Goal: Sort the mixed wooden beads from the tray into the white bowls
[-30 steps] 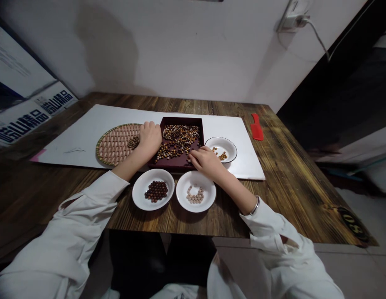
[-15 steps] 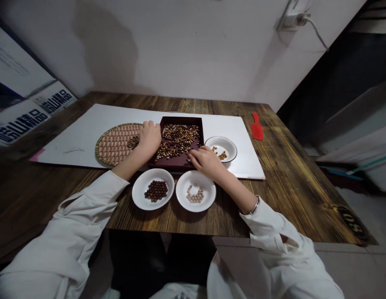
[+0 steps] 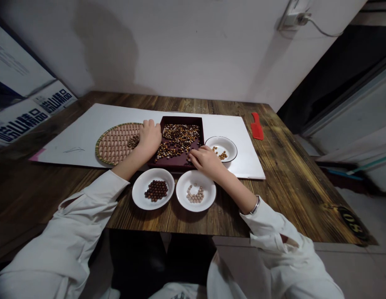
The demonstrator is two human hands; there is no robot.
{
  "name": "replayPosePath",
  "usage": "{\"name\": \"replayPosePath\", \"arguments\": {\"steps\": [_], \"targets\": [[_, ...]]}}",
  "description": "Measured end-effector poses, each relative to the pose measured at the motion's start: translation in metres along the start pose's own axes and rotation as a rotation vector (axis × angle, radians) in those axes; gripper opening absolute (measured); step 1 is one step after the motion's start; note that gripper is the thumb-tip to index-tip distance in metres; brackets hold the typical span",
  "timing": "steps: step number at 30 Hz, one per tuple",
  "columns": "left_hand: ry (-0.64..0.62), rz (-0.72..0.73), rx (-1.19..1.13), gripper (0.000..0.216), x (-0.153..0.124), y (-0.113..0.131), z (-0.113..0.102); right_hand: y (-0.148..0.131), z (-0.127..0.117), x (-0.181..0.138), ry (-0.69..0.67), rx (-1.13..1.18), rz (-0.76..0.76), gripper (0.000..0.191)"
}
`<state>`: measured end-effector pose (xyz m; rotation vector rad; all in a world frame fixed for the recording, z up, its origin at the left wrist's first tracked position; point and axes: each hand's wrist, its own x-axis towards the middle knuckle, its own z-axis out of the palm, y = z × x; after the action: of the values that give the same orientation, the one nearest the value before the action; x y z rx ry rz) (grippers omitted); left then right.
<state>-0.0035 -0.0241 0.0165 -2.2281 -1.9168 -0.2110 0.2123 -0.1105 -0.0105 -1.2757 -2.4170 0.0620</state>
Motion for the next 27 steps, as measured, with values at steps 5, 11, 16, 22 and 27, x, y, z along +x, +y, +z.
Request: {"name": "replayPosePath", "arguments": {"steps": [5, 11, 16, 22, 27], "targets": [[0.000, 0.003, 0.027, 0.050, 0.0002, 0.0002, 0.0002, -0.0007, -0.0015, -0.0001, -0.002, 0.009, 0.001, 0.034], [-0.016, 0.008, -0.010, 0.049, 0.0012, 0.0002, 0.0010, -0.0016, -0.0033, 0.0005, -0.023, -0.018, 0.005, 0.036], [-0.021, 0.003, -0.015, 0.048, 0.0014, -0.0005, 0.0022, -0.0020, -0.0038, 0.0013, -0.038, -0.017, -0.030, 0.040], [-0.048, 0.005, 0.006, 0.048, 0.0007, 0.0005, -0.0003, 0.0011, -0.0040, 0.0014, -0.084, -0.001, -0.071, 0.050], [-0.047, 0.004, 0.004, 0.049, 0.0014, 0.0006, 0.0005, 0.0036, -0.0020, 0.0022, -0.109, -0.013, -0.084, 0.054]]}}
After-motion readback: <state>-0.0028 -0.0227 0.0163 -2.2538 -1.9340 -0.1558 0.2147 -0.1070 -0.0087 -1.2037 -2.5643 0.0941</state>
